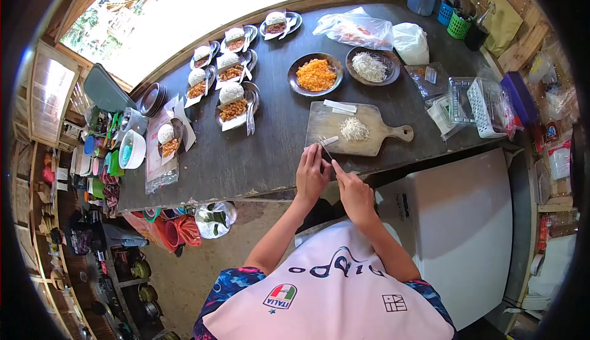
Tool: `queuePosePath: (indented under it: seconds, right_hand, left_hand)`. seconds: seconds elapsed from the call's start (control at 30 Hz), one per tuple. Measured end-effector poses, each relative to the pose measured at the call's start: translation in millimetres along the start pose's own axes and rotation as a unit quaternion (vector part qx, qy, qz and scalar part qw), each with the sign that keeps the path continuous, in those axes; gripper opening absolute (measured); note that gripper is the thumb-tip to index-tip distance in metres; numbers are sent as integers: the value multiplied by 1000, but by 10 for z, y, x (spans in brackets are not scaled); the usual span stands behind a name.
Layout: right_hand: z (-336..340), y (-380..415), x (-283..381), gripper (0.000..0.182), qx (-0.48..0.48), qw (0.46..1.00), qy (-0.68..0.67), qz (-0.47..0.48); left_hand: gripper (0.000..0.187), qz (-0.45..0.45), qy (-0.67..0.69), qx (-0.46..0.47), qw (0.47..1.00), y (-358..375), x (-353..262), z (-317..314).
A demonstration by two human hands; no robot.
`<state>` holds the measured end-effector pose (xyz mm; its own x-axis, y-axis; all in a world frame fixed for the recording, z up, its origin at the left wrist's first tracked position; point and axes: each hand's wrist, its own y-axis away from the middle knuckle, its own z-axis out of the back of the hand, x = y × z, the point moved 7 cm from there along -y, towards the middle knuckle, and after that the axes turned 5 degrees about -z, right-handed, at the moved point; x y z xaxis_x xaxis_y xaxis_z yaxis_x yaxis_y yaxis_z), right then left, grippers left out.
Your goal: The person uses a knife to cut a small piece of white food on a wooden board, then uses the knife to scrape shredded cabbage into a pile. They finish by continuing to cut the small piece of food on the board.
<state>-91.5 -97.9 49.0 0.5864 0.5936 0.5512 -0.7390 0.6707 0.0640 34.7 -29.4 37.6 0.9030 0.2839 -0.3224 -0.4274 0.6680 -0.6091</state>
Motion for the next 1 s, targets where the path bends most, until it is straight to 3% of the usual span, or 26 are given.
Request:
queuePosePath:
  seconds: [1.0]
  right_hand:
    - [12,-10,44,53,0,999,45,1]
  left_hand:
    - [43,-24,-11,6,1000,-29,-22,60]
